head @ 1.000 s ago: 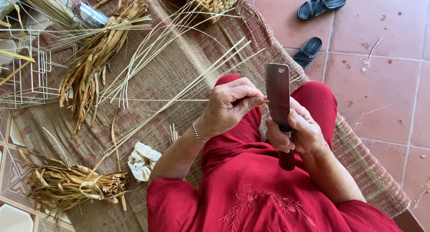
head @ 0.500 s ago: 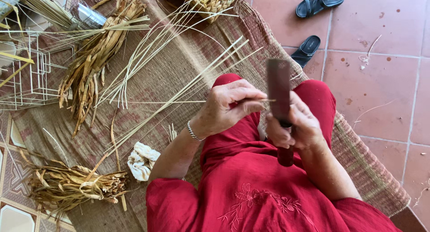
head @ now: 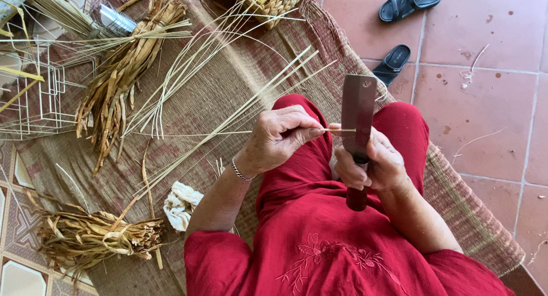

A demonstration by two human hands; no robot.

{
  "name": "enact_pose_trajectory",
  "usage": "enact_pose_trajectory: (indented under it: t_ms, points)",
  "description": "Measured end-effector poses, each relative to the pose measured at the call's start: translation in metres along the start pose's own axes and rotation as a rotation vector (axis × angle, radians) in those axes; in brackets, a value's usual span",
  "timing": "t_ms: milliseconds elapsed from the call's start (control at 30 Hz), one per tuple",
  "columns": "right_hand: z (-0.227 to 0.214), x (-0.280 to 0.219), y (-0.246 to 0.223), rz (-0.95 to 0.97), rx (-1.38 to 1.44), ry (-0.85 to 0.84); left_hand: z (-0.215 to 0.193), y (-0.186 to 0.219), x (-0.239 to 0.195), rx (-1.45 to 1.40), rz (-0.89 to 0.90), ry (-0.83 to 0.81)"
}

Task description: The person sits on a mat and uses a large knife to shave thin strips from bamboo stalks. They hold the stalks with one hand and scrape the knife along the length to remove the outer layer, occasionally adjusting the grip and discarding the shavings.

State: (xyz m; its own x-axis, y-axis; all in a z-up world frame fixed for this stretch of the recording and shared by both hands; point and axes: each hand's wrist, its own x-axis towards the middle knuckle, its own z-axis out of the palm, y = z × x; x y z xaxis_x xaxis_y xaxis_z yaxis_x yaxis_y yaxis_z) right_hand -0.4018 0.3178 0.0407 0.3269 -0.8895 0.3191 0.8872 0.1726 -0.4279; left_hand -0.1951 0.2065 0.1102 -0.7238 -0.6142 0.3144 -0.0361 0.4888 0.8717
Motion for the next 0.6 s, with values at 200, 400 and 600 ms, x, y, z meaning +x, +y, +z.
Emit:
enact_pose_trajectory:
  t_ms: [200,400,600]
  points:
    - [-0.001,0.005,0.010,-0.009,-0.055,0.034,0.004,-0.004,0.002,-0.031,0.005,-0.005]
    - [0.003,0.005,0.014,-0.004,-0.221,0.178,0.007,-0.005,0.004,-0.084,-0.055,-0.009]
    - [-0.001,-0.007,-0.005,-0.066,-0.128,0.169,-0.015,-0.011,-0.001,0.070,-0.036,-0.011]
